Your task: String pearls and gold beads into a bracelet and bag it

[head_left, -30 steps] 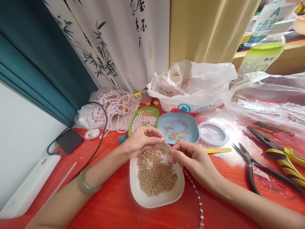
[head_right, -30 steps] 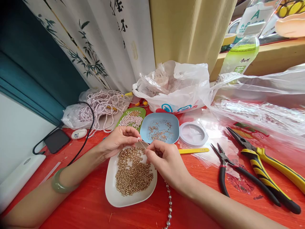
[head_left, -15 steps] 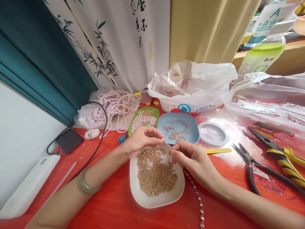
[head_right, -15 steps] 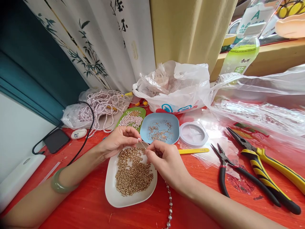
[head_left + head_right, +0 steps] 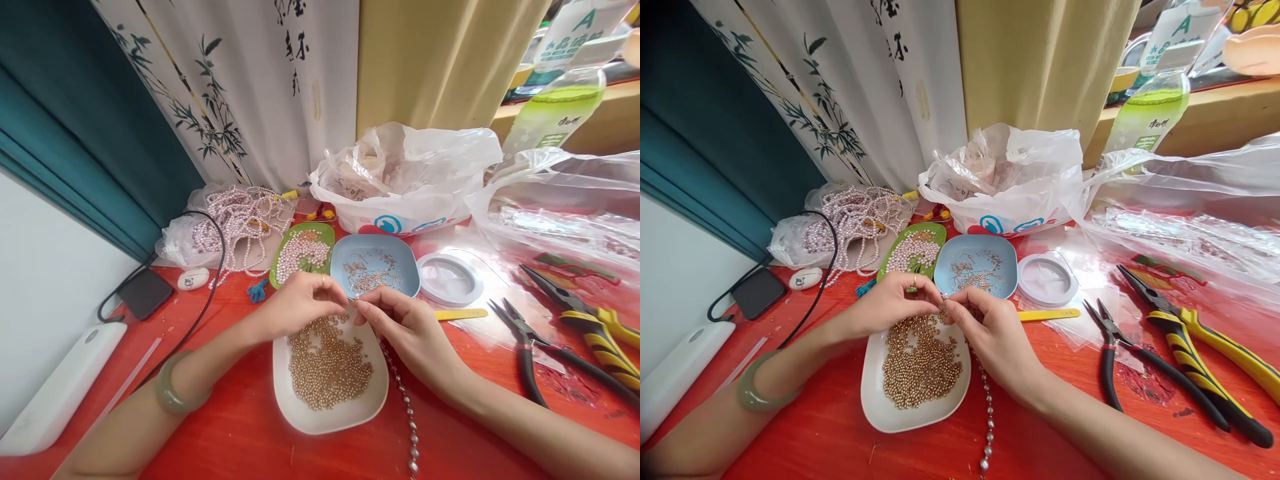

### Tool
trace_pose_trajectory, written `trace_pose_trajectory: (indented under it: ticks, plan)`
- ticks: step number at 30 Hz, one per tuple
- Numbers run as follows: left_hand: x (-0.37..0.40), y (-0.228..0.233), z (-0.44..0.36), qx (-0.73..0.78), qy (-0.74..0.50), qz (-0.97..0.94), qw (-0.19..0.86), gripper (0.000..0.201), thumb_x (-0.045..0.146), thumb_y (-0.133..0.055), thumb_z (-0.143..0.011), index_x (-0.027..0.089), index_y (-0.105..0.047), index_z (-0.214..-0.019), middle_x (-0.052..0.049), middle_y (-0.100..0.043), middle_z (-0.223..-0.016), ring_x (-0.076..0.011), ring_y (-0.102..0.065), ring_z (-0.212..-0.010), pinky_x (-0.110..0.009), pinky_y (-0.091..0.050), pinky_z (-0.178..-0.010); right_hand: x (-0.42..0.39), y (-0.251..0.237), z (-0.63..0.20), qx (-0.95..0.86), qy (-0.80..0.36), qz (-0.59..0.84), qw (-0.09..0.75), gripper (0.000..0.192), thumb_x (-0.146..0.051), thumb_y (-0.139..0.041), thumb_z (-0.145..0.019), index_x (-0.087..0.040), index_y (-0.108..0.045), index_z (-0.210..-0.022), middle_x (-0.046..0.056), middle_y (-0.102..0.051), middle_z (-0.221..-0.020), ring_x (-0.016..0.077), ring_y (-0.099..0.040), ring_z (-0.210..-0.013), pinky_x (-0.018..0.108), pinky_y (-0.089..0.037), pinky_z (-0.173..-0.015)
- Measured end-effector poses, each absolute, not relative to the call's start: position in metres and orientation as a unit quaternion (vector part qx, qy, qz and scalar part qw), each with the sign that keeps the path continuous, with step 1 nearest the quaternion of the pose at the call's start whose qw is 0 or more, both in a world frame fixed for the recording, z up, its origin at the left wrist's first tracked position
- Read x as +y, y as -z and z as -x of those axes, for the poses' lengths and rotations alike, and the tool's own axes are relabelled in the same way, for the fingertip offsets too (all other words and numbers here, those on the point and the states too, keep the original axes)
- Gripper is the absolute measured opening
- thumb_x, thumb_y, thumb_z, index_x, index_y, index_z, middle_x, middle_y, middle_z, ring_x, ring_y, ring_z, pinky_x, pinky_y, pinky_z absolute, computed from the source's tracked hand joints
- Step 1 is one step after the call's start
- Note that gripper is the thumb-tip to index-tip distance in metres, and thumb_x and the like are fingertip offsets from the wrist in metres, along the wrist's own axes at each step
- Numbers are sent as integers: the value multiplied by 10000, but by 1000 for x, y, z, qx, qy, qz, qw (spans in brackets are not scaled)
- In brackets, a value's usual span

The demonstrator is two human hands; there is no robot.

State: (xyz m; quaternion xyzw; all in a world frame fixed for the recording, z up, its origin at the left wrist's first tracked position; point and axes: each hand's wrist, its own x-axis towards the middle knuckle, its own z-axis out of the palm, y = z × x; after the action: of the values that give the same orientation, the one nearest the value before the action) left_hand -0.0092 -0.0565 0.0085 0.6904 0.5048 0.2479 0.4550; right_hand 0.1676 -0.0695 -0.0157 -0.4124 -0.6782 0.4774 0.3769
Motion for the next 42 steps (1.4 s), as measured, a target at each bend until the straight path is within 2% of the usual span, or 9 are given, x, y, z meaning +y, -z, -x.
trace_pose_trajectory:
  ticks: [3,6,10,16,22,26,34,42]
  plan:
    - [-64,-5,3,455,-194,-797,346,133,72,-554,-730,162,-651,-734,-20,-664,-773,-141,-581,-748,-268,-440,-712,-69,18,-168,-681,-461,420,385,191,-263,-462,-836,-185,-581,-708,-1,-605,-675,123,-549,-630,224,-414,-562]
    - [-69,-1,-1,402,-153,-870,241,138,80,-538,-765,158,-648,-736,-29,-665,-816,-155,-560,-786,-289,-421,-756,-68,19,-168,-685,-454,415,391,190,-261,-458,-839,-185,-573,-708,-3,-597,-666,128,-545,-631,232,-420,-583]
    - [-73,1,-2,382,-112,-899,184,141,132,-515,-803,159,-652,-790,-44,-652,-859,-178,-535,-825,-297,-426,-743,-69,18,-168,-682,-450,417,398,178,-263,-467,-834,-184,-574,-714,-9,-590,-652,127,-538,-612,229,-417,-571]
    - [-75,0,-4,396,-78,-899,171,87,147,-547,-752,160,-633,-758,-41,-628,-831,-201,-509,-837,-295,-427,-701,-70,19,-167,-672,-455,422,403,167,-261,-475,-831,-182,-579,-726,-9,-591,-663,126,-535,-625,228,-412,-582]
    - [-68,-3,-2,449,-153,-847,241,90,118,-537,-755,155,-613,-786,-15,-632,-778,-147,-539,-760,-269,-422,-701,-69,20,-167,-670,-466,414,403,173,-248,-475,-831,-183,-577,-707,-11,-587,-667,117,-521,-623,222,-400,-574]
    - [-67,-8,1,422,-149,-854,265,106,63,-556,-736,150,-616,-746,-3,-644,-788,-121,-552,-760,-244,-409,-725,-69,21,-168,-664,-473,416,401,188,-254,-470,-835,-181,-566,-691,-12,-577,-652,114,-513,-608,221,-396,-559]
    - [-71,-1,-1,404,-74,-898,157,108,195,-533,-799,168,-637,-816,-21,-639,-860,-172,-502,-798,-282,-410,-697,-69,21,-168,-661,-491,394,408,169,-239,-468,-839,-179,-570,-717,-13,-594,-654,109,-544,-618,217,-415,-590]
    - [-72,-1,-2,397,-76,-900,163,88,180,-538,-776,156,-621,-790,-26,-634,-835,-185,-489,-804,-301,-406,-705,-70,21,-168,-657,-501,395,403,163,-244,-477,-834,-179,-572,-720,-12,-597,-647,110,-541,-616,220,-418,-591]
